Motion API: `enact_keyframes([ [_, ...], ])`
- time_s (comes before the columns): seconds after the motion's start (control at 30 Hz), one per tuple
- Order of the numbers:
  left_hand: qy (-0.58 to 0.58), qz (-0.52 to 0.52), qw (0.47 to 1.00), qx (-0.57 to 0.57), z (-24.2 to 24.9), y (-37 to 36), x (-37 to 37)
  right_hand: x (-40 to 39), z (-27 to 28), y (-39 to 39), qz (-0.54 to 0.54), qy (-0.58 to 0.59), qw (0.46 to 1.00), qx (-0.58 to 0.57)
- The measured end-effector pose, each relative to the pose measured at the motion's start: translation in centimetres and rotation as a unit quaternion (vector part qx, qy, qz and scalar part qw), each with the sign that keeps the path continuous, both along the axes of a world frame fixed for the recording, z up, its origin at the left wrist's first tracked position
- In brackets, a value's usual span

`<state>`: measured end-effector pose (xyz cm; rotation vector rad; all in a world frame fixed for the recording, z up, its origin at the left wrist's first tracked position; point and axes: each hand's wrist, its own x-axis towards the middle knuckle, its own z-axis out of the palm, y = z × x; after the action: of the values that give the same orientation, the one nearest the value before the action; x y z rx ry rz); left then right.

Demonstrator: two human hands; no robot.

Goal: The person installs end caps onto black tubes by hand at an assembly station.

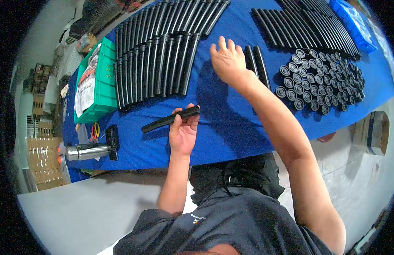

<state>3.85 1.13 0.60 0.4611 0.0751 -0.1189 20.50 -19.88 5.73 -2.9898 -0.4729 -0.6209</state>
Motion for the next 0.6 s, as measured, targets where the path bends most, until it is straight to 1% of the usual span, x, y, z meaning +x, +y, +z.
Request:
enact_keyframes([
  [0.1, -0.001, 0.004, 1.0, -0.014, 0.0, 0.1, 0.1, 0.8, -0.3, -0.4, 0.031, 0.132, 0.991, -0.01],
  [0.23, -0.023, 0.003, 1.0, -0.004, -0.5, 0.1, 0.0, -0.3, -1.0, -0.6, 0.038, 0.066, 0.997, 0.034],
  [0.33, -0.039, 0.002, 0.999, 0.008, -0.6, 0.0, 0.1, -1.5, -0.2, -0.7, 0.021, 0.093, 0.988, 0.118],
  [0.37, -0.043, 0.001, 0.999, 0.009, -0.5, 0.0, 0.1, -3.1, 0.5, -1.0, 0.069, 0.07, 0.98, 0.173],
  [0.4, -0.046, 0.002, 0.999, 0.01, -0.4, -0.1, 0.1, -4.5, 1.2, -1.0, 0.112, 0.137, 0.949, 0.261],
  [0.43, -0.043, 0.005, 0.999, 0.008, -0.4, -0.1, 0.2, -5.9, 1.8, -1.0, 0.153, 0.203, 0.904, 0.343],
  [0.47, -0.037, 0.007, 0.999, 0.007, -0.3, -0.1, 0.2, -7.0, 1.8, -1.0, 0.189, 0.268, 0.846, 0.421],
  [0.5, -0.031, 0.008, 0.999, 0.007, -0.3, -0.1, 0.1, -7.9, 1.4, -1.1, 0.177, 0.392, 0.724, 0.54],
  [0.6, -0.042, 0.029, 0.998, 0.04, 0.2, -0.4, 0.1, -9.0, -1.5, -1.1, 0.231, 0.484, 0.598, 0.595],
])
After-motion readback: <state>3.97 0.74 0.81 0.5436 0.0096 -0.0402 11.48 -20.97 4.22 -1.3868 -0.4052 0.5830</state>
